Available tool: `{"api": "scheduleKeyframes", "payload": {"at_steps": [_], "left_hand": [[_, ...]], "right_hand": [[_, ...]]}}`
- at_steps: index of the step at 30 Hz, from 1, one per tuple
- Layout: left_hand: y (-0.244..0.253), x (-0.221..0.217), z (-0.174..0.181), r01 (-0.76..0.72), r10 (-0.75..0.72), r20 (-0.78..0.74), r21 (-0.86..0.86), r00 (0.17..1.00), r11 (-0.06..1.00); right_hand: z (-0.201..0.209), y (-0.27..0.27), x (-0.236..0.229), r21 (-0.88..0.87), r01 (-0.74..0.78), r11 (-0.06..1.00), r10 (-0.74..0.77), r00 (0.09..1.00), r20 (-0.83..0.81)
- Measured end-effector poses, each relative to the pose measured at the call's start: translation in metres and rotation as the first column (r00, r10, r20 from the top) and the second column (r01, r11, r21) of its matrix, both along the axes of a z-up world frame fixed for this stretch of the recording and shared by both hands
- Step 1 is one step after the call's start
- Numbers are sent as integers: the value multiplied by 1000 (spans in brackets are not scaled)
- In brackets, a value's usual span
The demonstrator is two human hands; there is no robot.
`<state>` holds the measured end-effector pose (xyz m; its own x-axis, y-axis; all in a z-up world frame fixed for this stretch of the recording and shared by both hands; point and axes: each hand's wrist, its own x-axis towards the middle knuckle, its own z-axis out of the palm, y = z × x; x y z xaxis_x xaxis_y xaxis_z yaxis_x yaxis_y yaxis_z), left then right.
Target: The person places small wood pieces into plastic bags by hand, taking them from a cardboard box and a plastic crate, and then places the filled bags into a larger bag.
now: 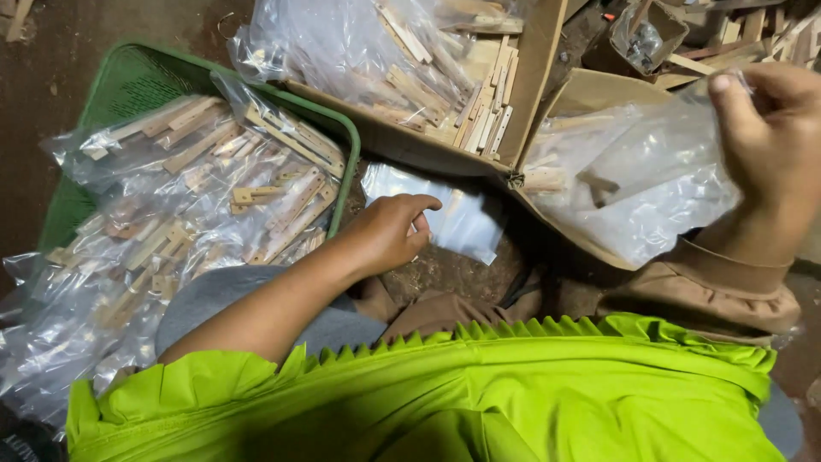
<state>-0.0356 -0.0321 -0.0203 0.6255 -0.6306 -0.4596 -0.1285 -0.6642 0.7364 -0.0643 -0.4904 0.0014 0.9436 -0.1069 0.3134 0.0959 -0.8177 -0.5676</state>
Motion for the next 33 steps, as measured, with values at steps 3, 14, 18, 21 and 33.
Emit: {"api": "scheduleKeyframes", "payload": {"at_steps": [3, 14, 18, 21, 33], "left_hand": [[2, 3, -8, 7, -7, 98, 3, 995, 1000], [23, 8, 5, -68, 67, 344, -6, 937, 998], [34, 21, 26, -119, 167, 623, -117, 764, 986], [43, 30, 38, -159, 299, 730, -256, 615, 953], [58, 44, -1, -246, 268, 735, -141, 623, 959]], "right_hand": [[-3, 46, 22, -121, -32, 992, 34, 999, 22], [-80, -28, 35, -218, 369, 904, -288, 900, 328], [-108, 82, 54, -391, 29, 920, 159, 884, 439], [-186, 221, 46, -168, -399, 901, 432, 857, 281], [-351, 238, 0, -184, -384, 905, 381, 923, -53]]}}
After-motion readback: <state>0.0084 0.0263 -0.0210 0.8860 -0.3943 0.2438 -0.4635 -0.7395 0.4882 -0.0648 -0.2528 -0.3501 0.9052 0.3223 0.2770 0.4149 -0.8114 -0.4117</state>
